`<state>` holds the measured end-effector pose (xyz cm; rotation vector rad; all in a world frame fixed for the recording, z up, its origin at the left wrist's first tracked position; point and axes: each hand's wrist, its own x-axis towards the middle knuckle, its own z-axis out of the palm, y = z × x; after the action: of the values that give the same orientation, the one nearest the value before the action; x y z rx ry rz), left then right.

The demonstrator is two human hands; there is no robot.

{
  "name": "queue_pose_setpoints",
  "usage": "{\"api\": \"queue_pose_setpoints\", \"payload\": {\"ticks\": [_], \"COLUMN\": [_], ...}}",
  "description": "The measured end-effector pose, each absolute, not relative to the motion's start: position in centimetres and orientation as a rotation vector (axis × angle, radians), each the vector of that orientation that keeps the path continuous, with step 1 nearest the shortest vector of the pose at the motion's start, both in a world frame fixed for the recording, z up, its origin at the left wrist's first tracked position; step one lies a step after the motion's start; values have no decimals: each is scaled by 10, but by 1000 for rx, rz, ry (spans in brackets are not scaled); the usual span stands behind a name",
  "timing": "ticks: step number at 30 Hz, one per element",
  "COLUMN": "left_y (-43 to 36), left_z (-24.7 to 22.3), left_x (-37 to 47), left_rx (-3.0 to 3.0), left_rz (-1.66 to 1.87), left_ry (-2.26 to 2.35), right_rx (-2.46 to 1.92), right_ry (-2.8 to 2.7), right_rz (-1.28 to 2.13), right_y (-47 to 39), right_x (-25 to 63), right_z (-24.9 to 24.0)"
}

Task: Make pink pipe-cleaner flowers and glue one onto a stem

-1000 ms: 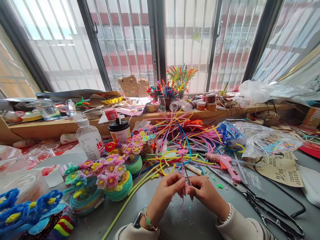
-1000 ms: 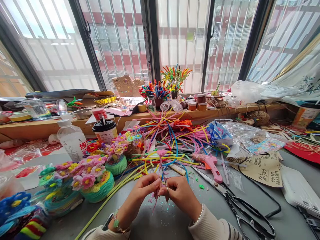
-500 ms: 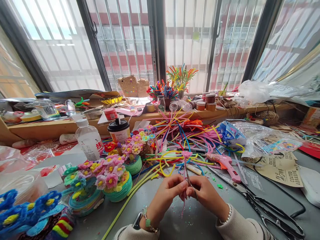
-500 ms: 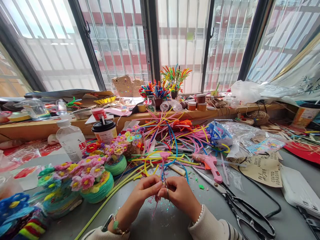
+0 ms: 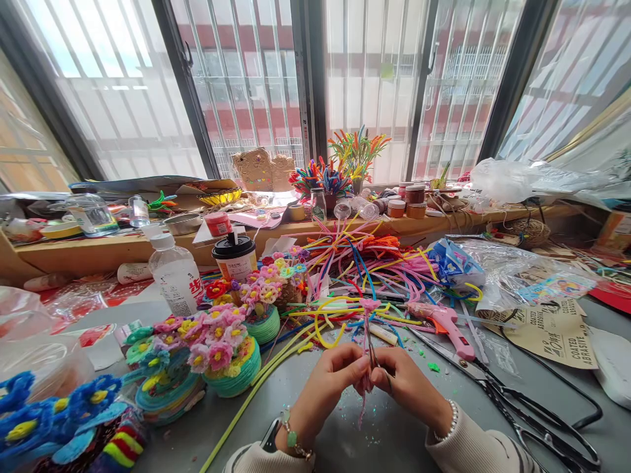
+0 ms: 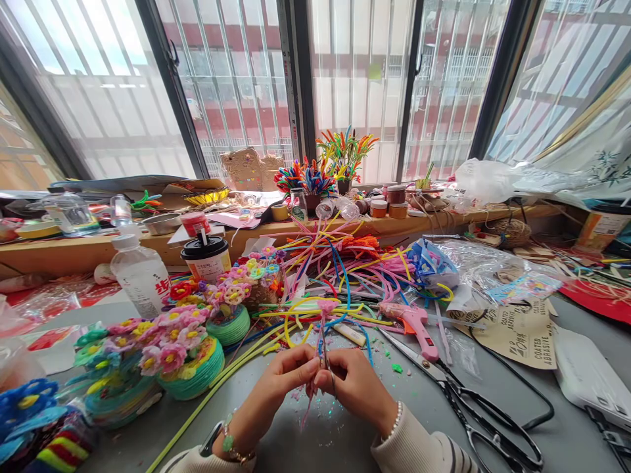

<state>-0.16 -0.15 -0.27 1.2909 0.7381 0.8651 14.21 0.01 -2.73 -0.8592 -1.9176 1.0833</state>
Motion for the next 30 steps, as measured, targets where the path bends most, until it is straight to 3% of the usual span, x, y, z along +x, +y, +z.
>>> {"api": "queue_pose_setpoints", "payload": {"ticks": [12,30], "left_y": [0,-1], "left_z": [-4,-3], "left_x": [-1,-1], "left_rx": [1328,1322], "left_rz": [884,865], "left_ry": [758,760], "right_rx": [-1101,-1018], "right_ry": [-1844,-1800], "right_rz": [858,1030], "right_y": [0,1], "right_x": [140,142], "right_z": [-28,-25]}}
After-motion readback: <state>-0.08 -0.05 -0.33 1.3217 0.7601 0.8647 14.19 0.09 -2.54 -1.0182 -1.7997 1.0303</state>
